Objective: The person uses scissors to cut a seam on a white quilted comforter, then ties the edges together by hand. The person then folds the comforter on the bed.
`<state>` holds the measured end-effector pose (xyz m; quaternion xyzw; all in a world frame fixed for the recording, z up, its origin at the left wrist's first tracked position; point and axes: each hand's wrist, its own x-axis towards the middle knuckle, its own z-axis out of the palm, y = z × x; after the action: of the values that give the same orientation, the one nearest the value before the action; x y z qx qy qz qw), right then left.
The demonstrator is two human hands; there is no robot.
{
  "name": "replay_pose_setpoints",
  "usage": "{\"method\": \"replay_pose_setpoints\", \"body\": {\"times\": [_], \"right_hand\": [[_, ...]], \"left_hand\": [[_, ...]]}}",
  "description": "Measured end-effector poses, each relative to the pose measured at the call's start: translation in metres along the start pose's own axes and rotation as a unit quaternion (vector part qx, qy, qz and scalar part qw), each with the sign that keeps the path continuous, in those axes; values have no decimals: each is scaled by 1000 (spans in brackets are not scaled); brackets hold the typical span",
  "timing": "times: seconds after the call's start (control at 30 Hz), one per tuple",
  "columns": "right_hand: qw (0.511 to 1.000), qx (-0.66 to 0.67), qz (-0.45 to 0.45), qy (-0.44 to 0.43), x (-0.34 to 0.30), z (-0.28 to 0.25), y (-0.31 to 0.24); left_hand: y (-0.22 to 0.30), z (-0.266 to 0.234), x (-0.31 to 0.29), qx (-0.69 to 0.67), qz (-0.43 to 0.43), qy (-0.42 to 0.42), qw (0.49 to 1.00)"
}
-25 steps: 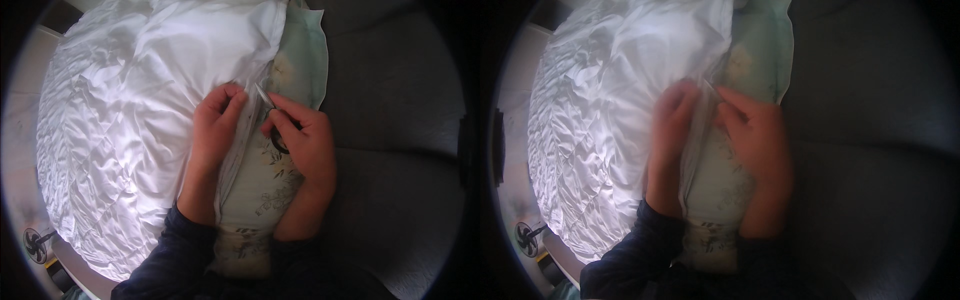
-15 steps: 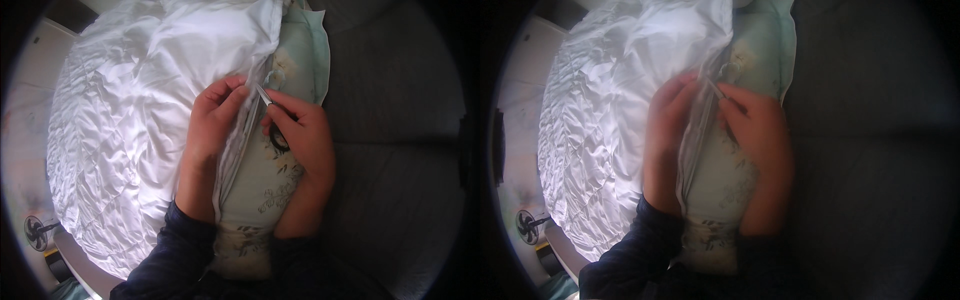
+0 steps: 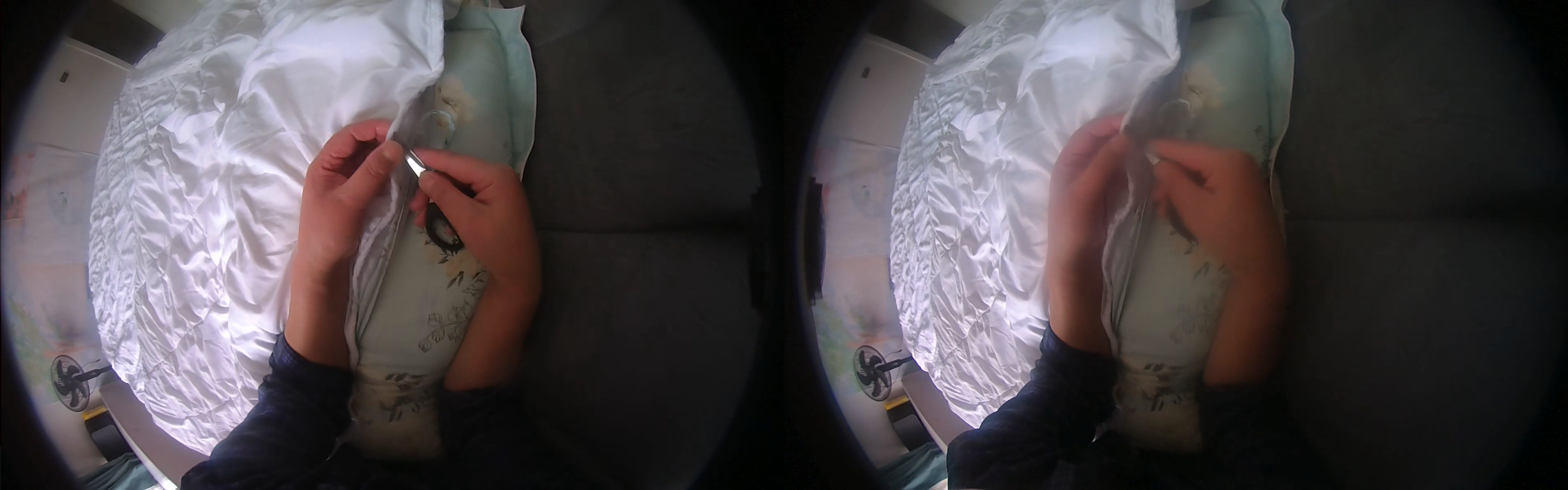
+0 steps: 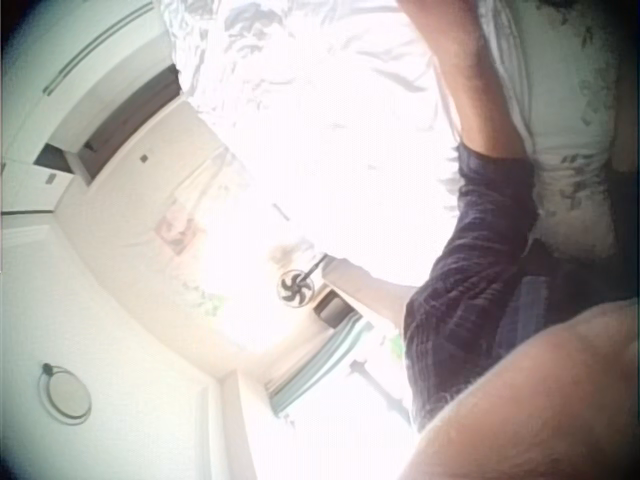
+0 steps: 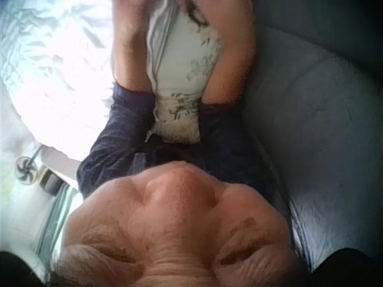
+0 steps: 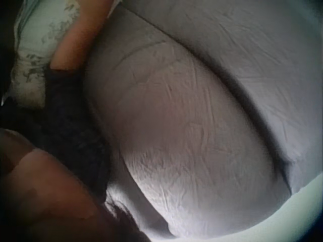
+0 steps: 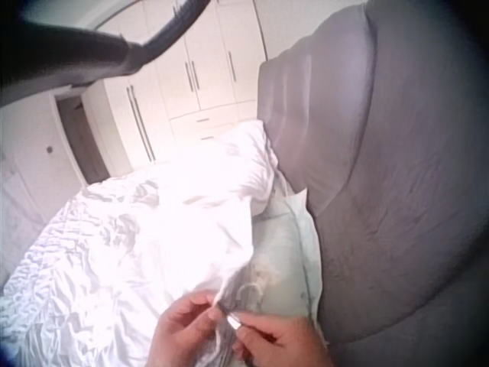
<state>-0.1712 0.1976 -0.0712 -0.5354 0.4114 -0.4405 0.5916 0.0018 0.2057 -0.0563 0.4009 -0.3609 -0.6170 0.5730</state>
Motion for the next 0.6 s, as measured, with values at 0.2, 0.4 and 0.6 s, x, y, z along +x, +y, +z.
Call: {"method": "replay_pose_setpoints", "body": {"times": [0.2,0.4,0.6], "right_hand": [[999,41,-8,-17,1,5,0],[998,46,-29,-26,4,7,-1],[998,55,-30,-19,3,10,-1]], "left_hand": [[-4,1,1,83,36,75,993],[-10,5,3,73,123,82,986],[-5,9,-1,60,93,86,990]]}}
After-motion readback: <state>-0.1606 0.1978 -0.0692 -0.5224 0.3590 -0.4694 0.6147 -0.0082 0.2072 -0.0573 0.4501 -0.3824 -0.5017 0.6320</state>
